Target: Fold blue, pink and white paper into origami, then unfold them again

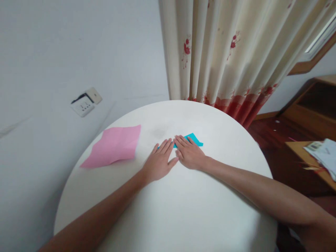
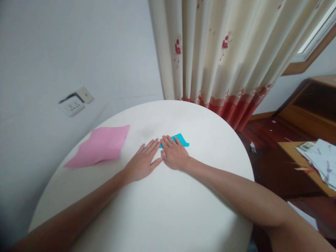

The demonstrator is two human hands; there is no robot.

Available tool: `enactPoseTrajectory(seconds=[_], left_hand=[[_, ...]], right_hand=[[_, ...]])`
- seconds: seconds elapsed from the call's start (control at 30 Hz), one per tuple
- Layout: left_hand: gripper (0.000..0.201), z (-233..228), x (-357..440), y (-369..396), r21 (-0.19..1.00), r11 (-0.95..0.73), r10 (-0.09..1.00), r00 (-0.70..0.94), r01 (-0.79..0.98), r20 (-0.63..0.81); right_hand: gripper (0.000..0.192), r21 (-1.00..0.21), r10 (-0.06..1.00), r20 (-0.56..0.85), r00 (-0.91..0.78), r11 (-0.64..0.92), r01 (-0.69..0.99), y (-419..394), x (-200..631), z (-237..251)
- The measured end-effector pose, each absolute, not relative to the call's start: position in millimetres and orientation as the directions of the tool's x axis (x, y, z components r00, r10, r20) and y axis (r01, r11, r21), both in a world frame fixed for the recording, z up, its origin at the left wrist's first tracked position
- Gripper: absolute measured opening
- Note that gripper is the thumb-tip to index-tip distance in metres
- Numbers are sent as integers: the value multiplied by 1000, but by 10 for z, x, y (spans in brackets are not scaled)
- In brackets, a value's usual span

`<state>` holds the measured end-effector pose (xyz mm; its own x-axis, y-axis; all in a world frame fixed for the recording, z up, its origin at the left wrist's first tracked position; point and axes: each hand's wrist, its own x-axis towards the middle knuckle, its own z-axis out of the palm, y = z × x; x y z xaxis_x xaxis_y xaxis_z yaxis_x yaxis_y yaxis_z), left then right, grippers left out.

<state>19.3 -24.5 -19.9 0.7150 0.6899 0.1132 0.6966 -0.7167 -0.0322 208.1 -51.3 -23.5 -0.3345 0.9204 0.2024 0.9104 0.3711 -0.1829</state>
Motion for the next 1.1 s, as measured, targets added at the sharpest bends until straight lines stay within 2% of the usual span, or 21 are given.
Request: enactPoseTrajectory(seconds=[0.37, 0.5, 0.57, 0.63, 0.77, 0.93, 1.1], left_hand=[[91, -170, -141, -368, -142, -487, 862, 500, 862, 79], [87, -195, -133, -423, -116, -415, 890, 429, 902, 152], [81, -203, -82, -430, -70, -444, 863, 447, 893, 234], [75, -207, -24, -412, -23, -554, 797, 538, 832, 274], [66, -215, 42, -349, 63, -732, 676, 710, 679, 198], [65, -205, 27, -338, 79, -738, 674, 729, 670, 122], [65, -193, 17, -345, 76, -742, 669, 731, 666, 133]], right_hand=[[58, -184, 919, 194, -344, 379, 907, -530, 2088, -228], [59, -181, 920, 182, -347, 379, 908, -535, 2084, -221], [59, -183, 920, 182, -347, 379, 907, -539, 2083, -218], [59, -186, 918, 190, -349, 383, 905, -542, 2086, -216], [58, -200, 897, 185, -402, 435, 878, -540, 2110, -205], [62, -209, 893, 159, -421, 447, 870, -536, 2148, -192], [70, -203, 964, 147, -222, 249, 947, -498, 2272, -221]])
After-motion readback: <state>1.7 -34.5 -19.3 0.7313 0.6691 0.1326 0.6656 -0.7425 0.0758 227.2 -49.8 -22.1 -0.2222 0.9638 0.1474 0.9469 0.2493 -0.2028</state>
